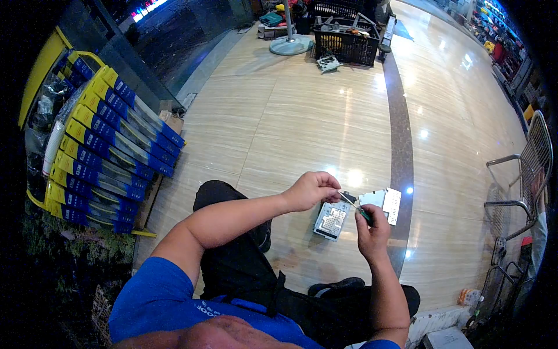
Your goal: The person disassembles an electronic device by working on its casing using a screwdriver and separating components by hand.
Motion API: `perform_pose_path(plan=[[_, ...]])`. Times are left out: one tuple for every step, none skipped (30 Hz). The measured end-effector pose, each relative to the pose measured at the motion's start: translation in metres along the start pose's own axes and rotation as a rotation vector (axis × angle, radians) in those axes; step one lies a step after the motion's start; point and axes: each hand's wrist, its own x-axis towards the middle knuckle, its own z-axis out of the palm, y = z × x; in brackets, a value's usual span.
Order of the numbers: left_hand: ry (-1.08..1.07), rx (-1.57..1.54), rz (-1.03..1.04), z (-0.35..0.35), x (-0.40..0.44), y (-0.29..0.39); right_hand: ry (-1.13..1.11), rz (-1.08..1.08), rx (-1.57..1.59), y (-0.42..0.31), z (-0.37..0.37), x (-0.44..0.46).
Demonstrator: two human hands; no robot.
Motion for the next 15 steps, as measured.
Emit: perform_pose_path(plan=[[0.001, -0.004, -0.004, 0.0001, -0.0006, 0.0023, 0.0, 0.0, 0.0, 0.0001, -0.0001, 0.0001], [0.001, -0.004, -0.004, 0.0003, -0.0013, 0.0044, -0.012, -0.003, -0.007, 0.0005, -0.0003, 0.0002], [0.008, 0.007, -0.008, 0.0004, -0.0021, 0.0065, -0.023, -0.007, -0.015, 0.0009, -0.0005, 0.0003], [0.016, 0.018, -0.011, 0.0005, -0.0027, 0.0085, -0.023, -0.007, -0.015, 0.0014, -0.0005, 0.0004], [0.016, 0.018, -0.011, 0.0, -0.0026, 0.009, -0.025, -0.017, -0.02, 0.002, -0.0004, 0.0005], [0.016, 0.001, -0.019, -0.0002, -0.0026, 0.0097, -0.026, -0.027, -0.026, 0.0023, -0.0005, 0.0006], [0.016, -0.015, -0.027, -0.0005, -0.0026, 0.01, -0.026, -0.026, -0.026, 0.0015, -0.0006, 0.0007], [0.016, -0.015, -0.027, -0.0006, -0.0028, 0.0101, -0.028, -0.028, -0.031, 0.0001, -0.0008, 0.0008], [0.01, -0.016, -0.03, -0.0008, -0.003, 0.0103, -0.031, -0.029, -0.036, -0.0007, -0.0009, 0.0007], [0.004, -0.018, -0.033, -0.0009, -0.0031, 0.0099, -0.031, -0.029, -0.036, -0.0006, -0.0008, 0.0005], [0.004, -0.018, -0.033, -0.0007, -0.0031, 0.0094, -0.031, -0.029, -0.037, -0.0003, -0.0007, 0.0003], [-0.005, -0.033, -0.045, -0.0003, -0.0029, 0.0086, -0.032, -0.03, -0.037, -0.0001, -0.0006, 0.0], [-0.013, -0.047, -0.056, 0.0, -0.0024, 0.0069, -0.032, -0.029, -0.037, -0.0011, -0.0009, -0.0001], [-0.015, -0.047, -0.056, 0.0005, -0.0019, 0.004, -0.049, -0.014, -0.038, -0.0028, -0.0013, -0.0003], [-0.027, -0.028, -0.056, 0.0011, -0.0019, 0.0009, -0.067, 0.0, -0.039, -0.0038, -0.0015, -0.0003]])
